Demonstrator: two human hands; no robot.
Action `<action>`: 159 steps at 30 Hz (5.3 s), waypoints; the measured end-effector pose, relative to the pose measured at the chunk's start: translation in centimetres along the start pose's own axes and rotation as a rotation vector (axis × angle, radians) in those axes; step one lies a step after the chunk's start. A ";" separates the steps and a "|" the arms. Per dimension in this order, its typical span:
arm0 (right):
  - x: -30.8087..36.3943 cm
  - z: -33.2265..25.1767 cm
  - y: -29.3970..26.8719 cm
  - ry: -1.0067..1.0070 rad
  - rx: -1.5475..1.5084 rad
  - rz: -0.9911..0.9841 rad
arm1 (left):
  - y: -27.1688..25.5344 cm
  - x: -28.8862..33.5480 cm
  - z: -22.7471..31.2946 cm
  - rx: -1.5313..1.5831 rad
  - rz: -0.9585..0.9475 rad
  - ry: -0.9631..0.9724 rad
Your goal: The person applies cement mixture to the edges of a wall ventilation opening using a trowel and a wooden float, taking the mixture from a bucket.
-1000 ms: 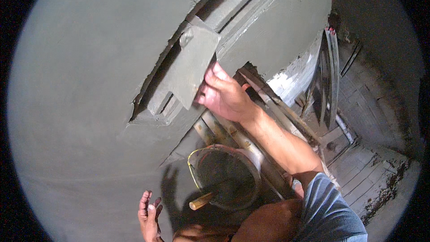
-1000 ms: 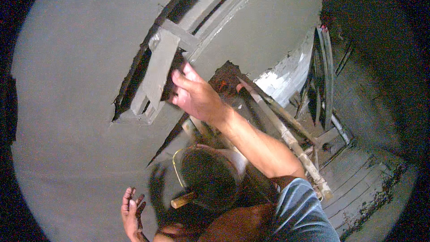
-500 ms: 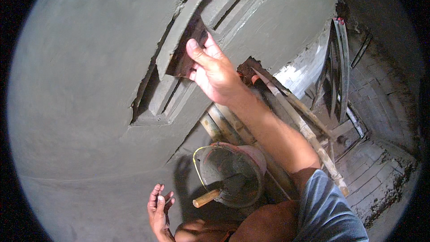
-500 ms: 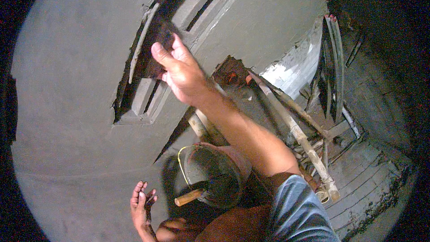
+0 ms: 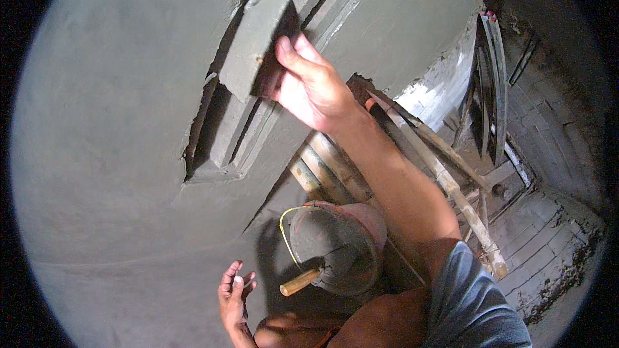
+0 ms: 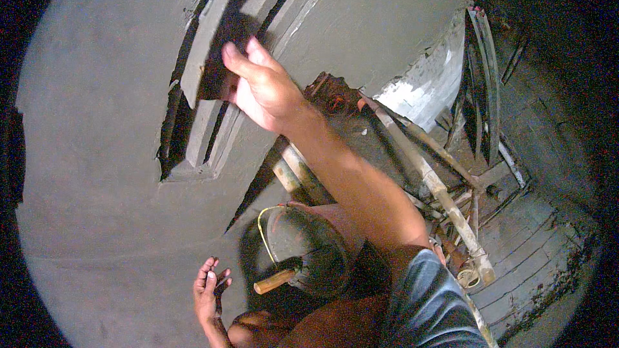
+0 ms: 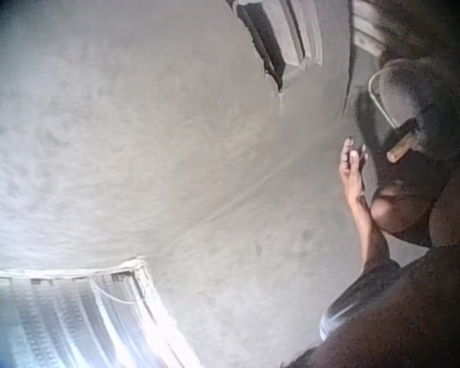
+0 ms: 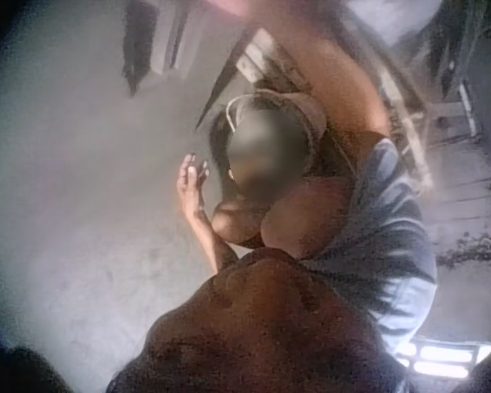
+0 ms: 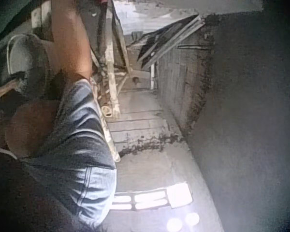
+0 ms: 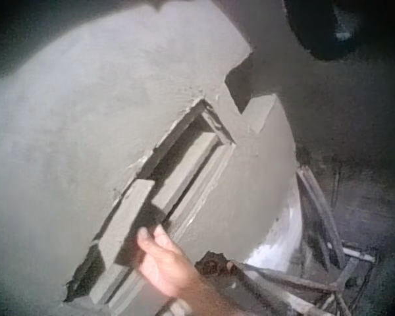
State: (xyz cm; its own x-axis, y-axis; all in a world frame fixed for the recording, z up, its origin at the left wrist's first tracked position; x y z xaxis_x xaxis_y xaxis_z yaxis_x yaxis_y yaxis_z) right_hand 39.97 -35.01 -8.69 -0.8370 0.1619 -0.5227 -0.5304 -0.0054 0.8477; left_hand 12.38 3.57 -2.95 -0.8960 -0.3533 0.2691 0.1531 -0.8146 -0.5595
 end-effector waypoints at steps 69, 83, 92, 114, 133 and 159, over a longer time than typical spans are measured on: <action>-5.3 -11.0 -0.5 -0.318 0.122 0.083 | -1.1 -3.9 -4.6 -0.127 -0.016 -0.234; 9.3 1.7 -1.9 0.482 0.770 0.405 | -5.1 -3.3 -5.6 -0.131 -0.057 -0.140; 12.0 -5.4 3.5 0.643 1.336 0.239 | -1.7 -1.4 -11.2 0.100 0.028 -0.336; 31.6 25.2 -4.2 2.045 1.933 -1.858 | 7.9 -0.8 -29.0 0.696 -0.197 -0.412; 36.6 17.1 -10.1 2.526 1.494 -0.905 | 10.4 -2.0 -30.3 0.841 -0.182 -0.282; 13.0 -6.5 8.7 0.706 0.823 0.361 | 1.8 -1.9 -27.0 0.449 0.001 -0.236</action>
State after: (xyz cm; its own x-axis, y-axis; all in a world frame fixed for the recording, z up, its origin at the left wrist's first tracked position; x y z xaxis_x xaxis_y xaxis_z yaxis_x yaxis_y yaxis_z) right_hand 23.64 -39.39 -8.73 -0.9493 -0.3105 0.0498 -0.2129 0.7511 0.6250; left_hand 3.13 15.17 -25.67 -0.7849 -0.4059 0.4681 0.3644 -0.9135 -0.1811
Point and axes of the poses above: each hand's wrist, its own x-axis away from the middle knuckle, its own y-axis out of the palm, z = x × y, the point moved 7 cm from there along -x, towards the middle knuckle, and after that the axes turned 4 degrees about x, right-handed, at the moved point
